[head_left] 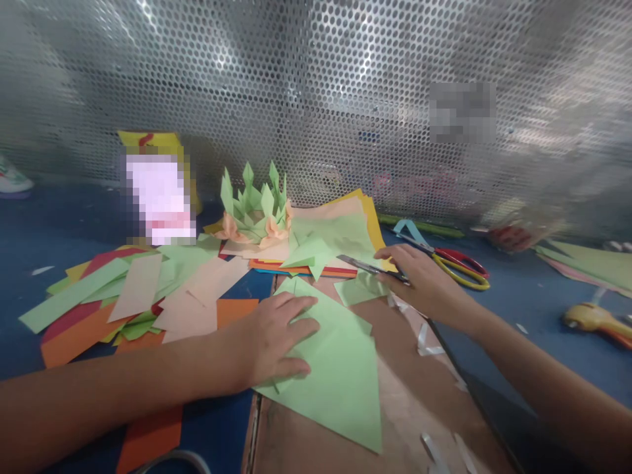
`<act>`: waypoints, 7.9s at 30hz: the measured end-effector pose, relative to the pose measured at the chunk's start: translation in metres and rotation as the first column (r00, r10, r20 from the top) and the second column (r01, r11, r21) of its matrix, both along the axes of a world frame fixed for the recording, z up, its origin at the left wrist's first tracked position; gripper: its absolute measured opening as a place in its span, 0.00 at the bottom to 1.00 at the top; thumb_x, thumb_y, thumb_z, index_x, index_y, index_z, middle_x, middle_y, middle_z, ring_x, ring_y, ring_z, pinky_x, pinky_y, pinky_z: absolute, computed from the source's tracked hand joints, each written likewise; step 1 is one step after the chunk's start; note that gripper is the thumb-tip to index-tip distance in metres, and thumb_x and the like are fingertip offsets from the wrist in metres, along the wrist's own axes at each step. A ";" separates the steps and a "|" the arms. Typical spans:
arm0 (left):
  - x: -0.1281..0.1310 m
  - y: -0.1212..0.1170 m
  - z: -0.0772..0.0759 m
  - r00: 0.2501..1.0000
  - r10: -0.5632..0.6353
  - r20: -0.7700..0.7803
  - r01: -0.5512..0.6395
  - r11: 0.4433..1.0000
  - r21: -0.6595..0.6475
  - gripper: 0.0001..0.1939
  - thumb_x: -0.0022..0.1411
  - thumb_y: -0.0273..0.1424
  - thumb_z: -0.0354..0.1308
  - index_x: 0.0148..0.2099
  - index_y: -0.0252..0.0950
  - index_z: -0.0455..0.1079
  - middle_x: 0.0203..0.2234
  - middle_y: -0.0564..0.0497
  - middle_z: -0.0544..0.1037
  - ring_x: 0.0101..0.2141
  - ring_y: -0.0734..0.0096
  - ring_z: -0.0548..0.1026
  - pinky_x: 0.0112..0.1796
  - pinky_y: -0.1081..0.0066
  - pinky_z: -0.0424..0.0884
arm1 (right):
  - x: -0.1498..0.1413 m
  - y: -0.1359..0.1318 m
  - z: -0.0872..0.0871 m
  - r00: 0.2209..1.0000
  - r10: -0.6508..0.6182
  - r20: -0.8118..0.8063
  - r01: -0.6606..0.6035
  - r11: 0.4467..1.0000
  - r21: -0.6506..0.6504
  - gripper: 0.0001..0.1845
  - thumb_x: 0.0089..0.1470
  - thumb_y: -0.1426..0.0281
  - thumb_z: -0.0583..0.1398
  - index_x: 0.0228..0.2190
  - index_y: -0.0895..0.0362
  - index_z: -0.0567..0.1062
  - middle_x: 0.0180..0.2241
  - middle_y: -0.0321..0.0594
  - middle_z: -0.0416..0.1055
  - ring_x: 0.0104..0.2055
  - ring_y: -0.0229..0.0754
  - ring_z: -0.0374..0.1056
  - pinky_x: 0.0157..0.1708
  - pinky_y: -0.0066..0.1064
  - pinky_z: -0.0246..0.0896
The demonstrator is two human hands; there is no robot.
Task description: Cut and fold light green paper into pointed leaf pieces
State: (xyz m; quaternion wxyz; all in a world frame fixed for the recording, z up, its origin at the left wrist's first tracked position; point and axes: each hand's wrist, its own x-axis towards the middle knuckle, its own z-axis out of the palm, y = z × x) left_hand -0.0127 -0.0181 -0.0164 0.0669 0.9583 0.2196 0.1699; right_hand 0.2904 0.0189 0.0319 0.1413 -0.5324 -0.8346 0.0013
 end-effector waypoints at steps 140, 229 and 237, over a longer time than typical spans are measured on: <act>-0.006 0.005 0.042 0.977 -0.179 -0.119 0.130 0.933 -0.336 0.37 0.47 0.45 0.67 0.53 0.27 0.64 0.55 0.31 0.65 0.53 0.48 0.66 0.49 0.64 0.65 | -0.035 -0.050 0.005 0.730 0.682 -0.046 -0.673 0.706 -0.221 0.25 0.56 0.82 0.49 0.52 0.52 0.69 0.46 0.45 0.71 0.46 0.44 0.62 0.45 0.38 0.57; 0.003 -0.021 0.039 0.966 -0.232 -0.110 0.221 0.970 -0.104 0.21 0.52 0.24 0.54 0.51 0.33 0.64 0.51 0.38 0.64 0.48 0.53 0.63 0.50 0.57 0.63 | -0.064 0.024 0.001 0.794 0.081 -0.603 -0.149 0.987 -0.063 0.07 0.54 0.71 0.53 0.29 0.57 0.71 0.32 0.38 0.70 0.23 0.34 0.64 0.25 0.28 0.61; 0.003 -0.021 0.032 0.966 -0.245 -0.080 0.232 0.962 -0.142 0.25 0.50 0.20 0.54 0.52 0.32 0.60 0.51 0.37 0.63 0.48 0.55 0.64 0.50 0.60 0.64 | -0.052 0.036 -0.004 0.835 0.031 -0.549 -0.056 0.998 -0.028 0.16 0.53 0.68 0.57 0.44 0.54 0.71 0.49 0.45 0.68 0.50 0.49 0.65 0.47 0.41 0.60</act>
